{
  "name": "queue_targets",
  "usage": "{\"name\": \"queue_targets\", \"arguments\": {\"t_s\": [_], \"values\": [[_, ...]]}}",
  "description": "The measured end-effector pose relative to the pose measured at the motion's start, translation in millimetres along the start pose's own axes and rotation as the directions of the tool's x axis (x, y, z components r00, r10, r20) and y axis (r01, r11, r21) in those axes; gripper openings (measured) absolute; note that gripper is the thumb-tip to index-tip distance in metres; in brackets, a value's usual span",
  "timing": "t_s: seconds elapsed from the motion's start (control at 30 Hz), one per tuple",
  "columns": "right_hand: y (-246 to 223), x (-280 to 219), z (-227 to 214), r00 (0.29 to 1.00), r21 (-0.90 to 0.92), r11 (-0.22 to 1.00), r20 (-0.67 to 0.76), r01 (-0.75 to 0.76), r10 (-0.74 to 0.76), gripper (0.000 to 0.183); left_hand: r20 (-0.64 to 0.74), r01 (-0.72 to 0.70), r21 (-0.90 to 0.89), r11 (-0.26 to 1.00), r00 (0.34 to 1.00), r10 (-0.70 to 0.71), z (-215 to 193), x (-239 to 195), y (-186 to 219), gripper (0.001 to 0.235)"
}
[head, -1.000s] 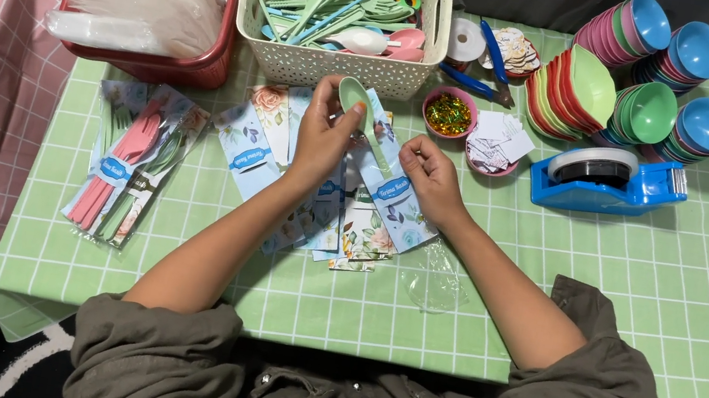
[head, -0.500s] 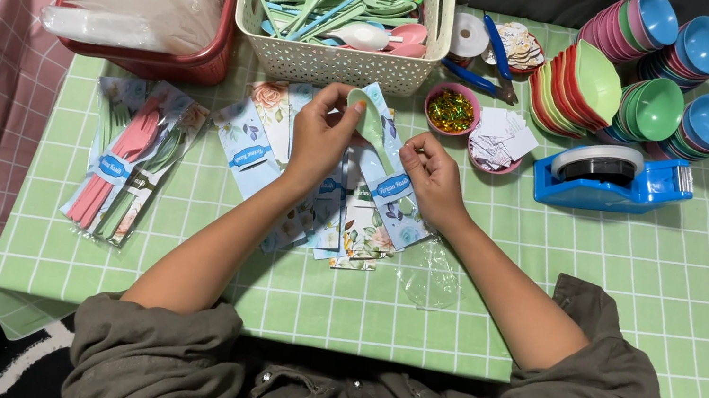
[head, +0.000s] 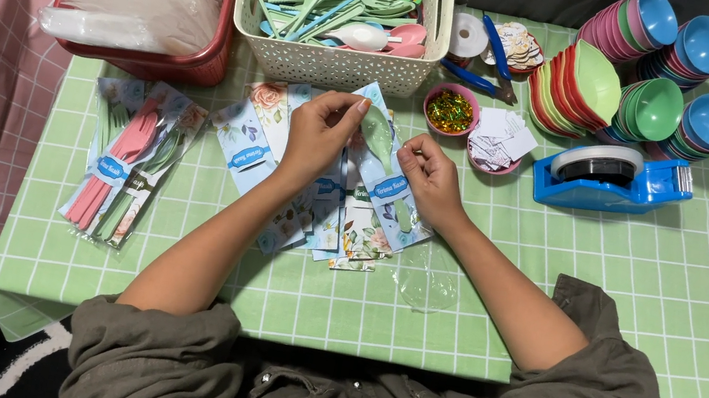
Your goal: The person assembles plastic cutlery sets by placing a pink spoon and fork into a clear plastic sleeve with a floral header card, then seals the package. They repeat the process with a green spoon and fork, placing the finished packages on the table.
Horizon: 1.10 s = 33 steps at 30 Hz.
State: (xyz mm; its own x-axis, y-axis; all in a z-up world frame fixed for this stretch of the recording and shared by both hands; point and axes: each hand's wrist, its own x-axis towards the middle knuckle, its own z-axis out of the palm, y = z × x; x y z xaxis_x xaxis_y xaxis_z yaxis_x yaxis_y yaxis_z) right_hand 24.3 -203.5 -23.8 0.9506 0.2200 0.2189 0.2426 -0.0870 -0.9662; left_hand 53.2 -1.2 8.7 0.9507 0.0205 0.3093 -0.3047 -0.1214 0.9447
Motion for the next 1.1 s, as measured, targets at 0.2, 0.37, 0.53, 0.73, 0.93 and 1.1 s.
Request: {"name": "queue_targets", "arguments": {"t_s": [0.2,0.37,0.53,0.73,0.93,1.1], "values": [[-0.9,0.4,0.5,1.0,-0.002,1.0,-0.001,0.005,-0.005,0.017,0.027,0.025,0.064,0.998,0.999,-0.027,0.2,-2.1,2.3,0.01],[3.6,-0.2,-1.8,1.0,0.025,0.999,0.011,-0.027,0.026,0.017,0.027,0.009,0.087,0.996,1.0,-0.012,1.4,-3.9,10.6,0.007],[-0.4,1.8,-3.6,0.996,0.14,0.987,-0.009,-0.085,0.087,0.018,0.064,-0.229,0.312,0.922,0.973,0.219,-4.5,5.4,41.3,0.013],[8.4,4.2,-6.4,0.996,0.066,0.994,-0.008,-0.092,0.092,0.017,0.052,-0.467,0.412,0.782,0.869,0.491,-32.9,64.7,60.3,0.008],[9.6,6.4,-7.4,0.995,0.055,0.994,0.009,-0.099,0.099,0.017,0.195,-0.378,0.38,0.845,0.925,0.326,-30.6,145.6,32.0,0.022],[10.5,7.4,-8.9,0.993,0.074,0.99,0.007,-0.118,0.118,0.019,0.39,-0.37,0.571,0.733,0.908,0.155,-13.4,193.6,-16.9,0.055]]}}
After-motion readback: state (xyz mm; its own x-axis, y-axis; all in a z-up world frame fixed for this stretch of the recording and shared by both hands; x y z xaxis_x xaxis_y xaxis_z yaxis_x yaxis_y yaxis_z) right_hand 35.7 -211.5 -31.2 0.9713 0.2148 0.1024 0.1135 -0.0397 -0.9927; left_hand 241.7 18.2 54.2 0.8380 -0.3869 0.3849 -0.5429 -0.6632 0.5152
